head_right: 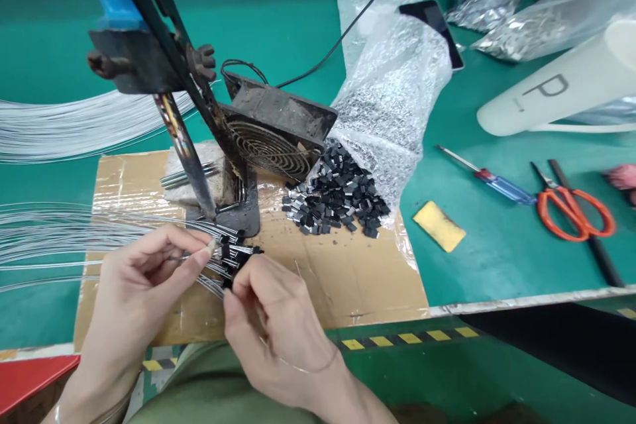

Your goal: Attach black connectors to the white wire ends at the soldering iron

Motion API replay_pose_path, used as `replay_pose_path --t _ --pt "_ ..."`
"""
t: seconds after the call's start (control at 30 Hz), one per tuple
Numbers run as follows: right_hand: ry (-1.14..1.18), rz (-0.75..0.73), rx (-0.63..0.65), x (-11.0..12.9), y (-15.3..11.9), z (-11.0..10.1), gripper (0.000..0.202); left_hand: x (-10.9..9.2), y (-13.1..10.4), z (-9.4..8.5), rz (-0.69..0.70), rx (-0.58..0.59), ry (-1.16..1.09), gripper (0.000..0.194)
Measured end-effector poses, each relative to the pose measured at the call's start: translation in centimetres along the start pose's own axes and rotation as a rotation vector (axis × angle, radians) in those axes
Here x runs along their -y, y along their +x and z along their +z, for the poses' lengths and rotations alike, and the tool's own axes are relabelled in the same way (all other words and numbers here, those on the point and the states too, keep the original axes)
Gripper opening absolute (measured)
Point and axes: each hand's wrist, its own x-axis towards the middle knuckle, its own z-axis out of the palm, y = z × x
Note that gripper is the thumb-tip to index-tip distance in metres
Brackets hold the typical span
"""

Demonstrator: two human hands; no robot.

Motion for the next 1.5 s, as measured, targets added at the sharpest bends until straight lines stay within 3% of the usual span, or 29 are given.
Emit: replay_pose_path --t 0.1,0.27,0.37,1.07,1.5 --pt "0.102 -0.011 -0.008 0.4 0.6 0.3 0.019 -0.1 0.1 -0.1 0.015 0.004 -0.007 0.01" --pt "0.176 -0.05 -0.262 0.1 1.1 0.4 0.017 -0.4 0.2 -0.1 0.005 0.005 -0.029 0.01" --pt "0.186 -0.038 -0.347 0.0 1.5 0.3 0.019 -0.5 0.5 0.0 0.009 -0.008 -0.033 0.012" --pt "0.205 0.004 -0.411 0.2 3.5 1.3 0.021 -1.5 2.1 0.3 0.089 -0.059 -0.045 0.014" --pt "0.21 -0.082 -0.441 0.2 3.4 1.1 0.022 -2.1 2.0 0.2 0.136 -0.058 -0.03 0.017"
